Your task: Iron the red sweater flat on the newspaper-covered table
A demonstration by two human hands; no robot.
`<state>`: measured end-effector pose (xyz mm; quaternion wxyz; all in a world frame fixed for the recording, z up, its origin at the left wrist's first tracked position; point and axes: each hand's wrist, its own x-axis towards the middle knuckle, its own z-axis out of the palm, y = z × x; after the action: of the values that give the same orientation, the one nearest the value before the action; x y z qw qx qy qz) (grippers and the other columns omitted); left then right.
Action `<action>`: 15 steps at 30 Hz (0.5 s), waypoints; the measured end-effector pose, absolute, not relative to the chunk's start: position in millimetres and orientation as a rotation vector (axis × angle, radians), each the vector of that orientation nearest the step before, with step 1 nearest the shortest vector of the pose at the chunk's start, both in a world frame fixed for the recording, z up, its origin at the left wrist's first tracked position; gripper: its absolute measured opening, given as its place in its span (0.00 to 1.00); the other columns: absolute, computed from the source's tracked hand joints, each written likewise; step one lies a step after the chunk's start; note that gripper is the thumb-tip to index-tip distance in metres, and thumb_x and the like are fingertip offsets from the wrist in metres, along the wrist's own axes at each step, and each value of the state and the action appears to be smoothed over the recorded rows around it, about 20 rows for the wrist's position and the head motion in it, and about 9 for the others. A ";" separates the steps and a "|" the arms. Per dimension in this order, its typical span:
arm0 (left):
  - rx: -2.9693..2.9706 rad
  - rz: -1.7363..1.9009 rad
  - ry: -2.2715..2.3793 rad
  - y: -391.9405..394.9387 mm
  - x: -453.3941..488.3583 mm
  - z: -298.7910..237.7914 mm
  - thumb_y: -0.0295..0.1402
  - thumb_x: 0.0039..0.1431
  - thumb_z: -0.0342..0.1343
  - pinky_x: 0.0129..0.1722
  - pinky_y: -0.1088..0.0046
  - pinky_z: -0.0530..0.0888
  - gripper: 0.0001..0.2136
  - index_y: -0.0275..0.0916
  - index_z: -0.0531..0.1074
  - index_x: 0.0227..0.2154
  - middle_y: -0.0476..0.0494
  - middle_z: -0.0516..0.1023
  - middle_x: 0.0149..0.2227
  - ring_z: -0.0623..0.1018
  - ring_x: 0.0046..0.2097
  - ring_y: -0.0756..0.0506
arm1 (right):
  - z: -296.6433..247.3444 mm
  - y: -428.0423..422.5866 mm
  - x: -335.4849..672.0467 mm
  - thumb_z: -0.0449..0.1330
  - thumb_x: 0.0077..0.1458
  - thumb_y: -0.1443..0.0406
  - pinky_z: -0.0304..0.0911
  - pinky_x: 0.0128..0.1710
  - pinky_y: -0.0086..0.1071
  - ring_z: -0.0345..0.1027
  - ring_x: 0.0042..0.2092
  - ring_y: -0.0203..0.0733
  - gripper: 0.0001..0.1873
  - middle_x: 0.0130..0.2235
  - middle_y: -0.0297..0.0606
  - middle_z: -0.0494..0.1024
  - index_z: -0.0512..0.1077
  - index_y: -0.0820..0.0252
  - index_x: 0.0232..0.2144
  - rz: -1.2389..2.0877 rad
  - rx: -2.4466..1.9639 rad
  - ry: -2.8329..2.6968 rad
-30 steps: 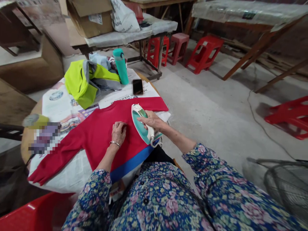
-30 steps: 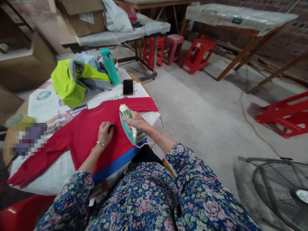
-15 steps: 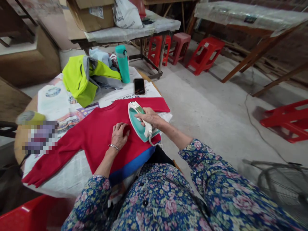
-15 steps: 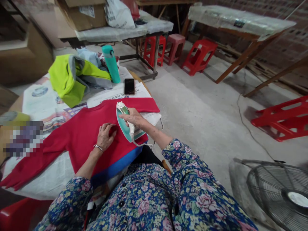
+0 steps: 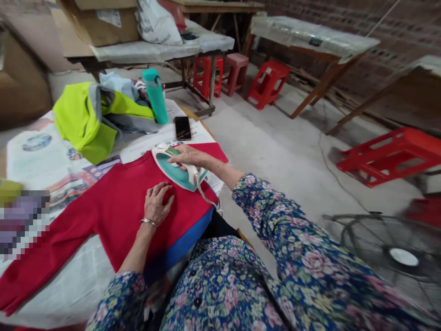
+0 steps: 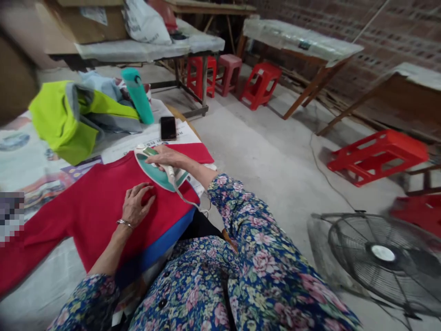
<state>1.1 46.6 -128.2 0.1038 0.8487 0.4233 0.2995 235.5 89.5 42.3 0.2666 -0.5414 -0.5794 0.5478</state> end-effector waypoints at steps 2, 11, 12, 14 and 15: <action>2.509 0.903 1.240 50.2 -1.7 -130.0 0.37 0.67 0.58 0.59 0.50 0.75 0.13 0.48 0.79 0.52 0.37 0.84 0.57 0.81 0.57 0.33 | 40.1 93.8 227.9 0.63 0.72 0.70 0.55 0.21 0.20 0.60 0.22 0.28 0.19 0.21 0.24 0.65 0.64 0.57 0.28 1.435 -1.503 -1.523; 2.484 0.870 1.279 53.3 -1.6 -127.4 0.38 0.67 0.58 0.60 0.49 0.76 0.13 0.49 0.80 0.51 0.37 0.84 0.55 0.82 0.57 0.34 | 29.1 81.1 229.5 0.69 0.68 0.63 0.61 0.24 0.23 0.66 0.25 0.32 0.17 0.25 0.27 0.68 0.66 0.56 0.31 1.298 -1.634 -1.209; 2.482 0.864 1.289 53.1 -0.8 -126.7 0.38 0.67 0.58 0.60 0.49 0.76 0.13 0.49 0.80 0.51 0.37 0.84 0.55 0.81 0.57 0.34 | 27.8 75.3 233.1 0.70 0.67 0.64 0.63 0.23 0.24 0.67 0.25 0.34 0.16 0.25 0.29 0.69 0.67 0.56 0.31 1.302 -1.616 -1.216; 2.482 0.856 1.303 52.6 0.9 -125.3 0.38 0.67 0.58 0.60 0.50 0.75 0.12 0.48 0.80 0.51 0.37 0.84 0.55 0.81 0.57 0.34 | 25.3 61.2 239.8 0.71 0.65 0.66 0.64 0.21 0.26 0.66 0.23 0.35 0.16 0.25 0.30 0.70 0.67 0.56 0.30 1.324 -1.591 -1.213; 2.484 0.851 1.308 52.4 1.5 -124.5 0.38 0.67 0.58 0.60 0.50 0.75 0.12 0.48 0.80 0.51 0.37 0.84 0.55 0.81 0.57 0.34 | 24.2 53.2 242.8 0.71 0.64 0.67 0.63 0.20 0.26 0.65 0.22 0.34 0.16 0.25 0.29 0.70 0.67 0.56 0.30 1.340 -1.590 -1.199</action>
<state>1.5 52.4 -124.5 0.1037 0.8422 0.4434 0.2886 242.8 53.2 24.2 0.3623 -0.6173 -0.4657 0.5204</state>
